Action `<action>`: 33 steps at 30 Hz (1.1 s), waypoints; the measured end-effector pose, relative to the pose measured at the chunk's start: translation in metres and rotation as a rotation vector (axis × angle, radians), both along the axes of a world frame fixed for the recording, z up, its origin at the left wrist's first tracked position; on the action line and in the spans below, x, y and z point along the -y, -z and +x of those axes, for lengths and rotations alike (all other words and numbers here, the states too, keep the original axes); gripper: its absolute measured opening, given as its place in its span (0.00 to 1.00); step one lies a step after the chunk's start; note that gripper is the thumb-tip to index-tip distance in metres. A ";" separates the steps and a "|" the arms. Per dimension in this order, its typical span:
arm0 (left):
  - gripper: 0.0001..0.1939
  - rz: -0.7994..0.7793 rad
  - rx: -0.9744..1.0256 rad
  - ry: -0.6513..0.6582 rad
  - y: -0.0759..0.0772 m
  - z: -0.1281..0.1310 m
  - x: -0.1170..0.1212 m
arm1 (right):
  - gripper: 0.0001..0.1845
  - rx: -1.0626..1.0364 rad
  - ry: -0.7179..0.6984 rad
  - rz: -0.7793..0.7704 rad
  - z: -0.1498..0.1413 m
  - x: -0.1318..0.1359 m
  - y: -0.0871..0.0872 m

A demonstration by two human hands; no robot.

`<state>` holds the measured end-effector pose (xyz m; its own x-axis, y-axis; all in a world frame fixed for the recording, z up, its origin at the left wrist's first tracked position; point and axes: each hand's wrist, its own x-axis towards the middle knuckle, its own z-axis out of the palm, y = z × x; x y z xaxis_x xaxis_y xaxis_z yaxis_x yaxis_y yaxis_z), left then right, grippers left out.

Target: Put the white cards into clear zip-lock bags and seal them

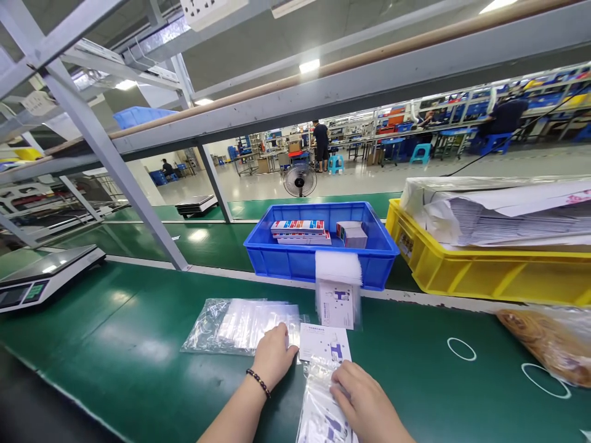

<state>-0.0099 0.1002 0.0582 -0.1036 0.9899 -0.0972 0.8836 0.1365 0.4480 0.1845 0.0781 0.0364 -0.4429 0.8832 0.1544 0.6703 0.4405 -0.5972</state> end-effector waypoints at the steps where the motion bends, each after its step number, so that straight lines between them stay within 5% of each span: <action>1: 0.11 -0.012 -0.015 0.000 0.000 0.000 0.000 | 0.08 0.005 0.000 0.002 0.000 0.000 0.000; 12: 0.10 0.014 0.007 -0.054 -0.001 -0.003 0.000 | 0.12 -0.007 0.029 0.025 -0.002 0.006 -0.014; 18: 0.11 0.218 0.281 -0.052 -0.040 -0.010 0.017 | 0.15 -0.279 0.085 0.044 -0.002 0.007 -0.020; 23: 0.12 0.302 0.800 0.136 -0.071 -0.006 0.043 | 0.20 -0.508 -0.095 -0.334 -0.009 0.016 -0.028; 28: 0.09 0.217 0.534 0.216 -0.074 -0.001 0.065 | 0.49 -0.864 -0.147 -0.670 -0.015 0.026 -0.035; 33: 0.07 0.151 0.383 0.279 -0.054 0.004 0.078 | 0.35 -0.731 0.074 -0.649 -0.029 0.036 -0.046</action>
<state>-0.0056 0.0225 0.1120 0.1828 0.9806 0.0702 0.6450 -0.1735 0.7442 0.1554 0.0425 0.0821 -0.3719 0.9149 -0.1569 0.0517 -0.1483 -0.9876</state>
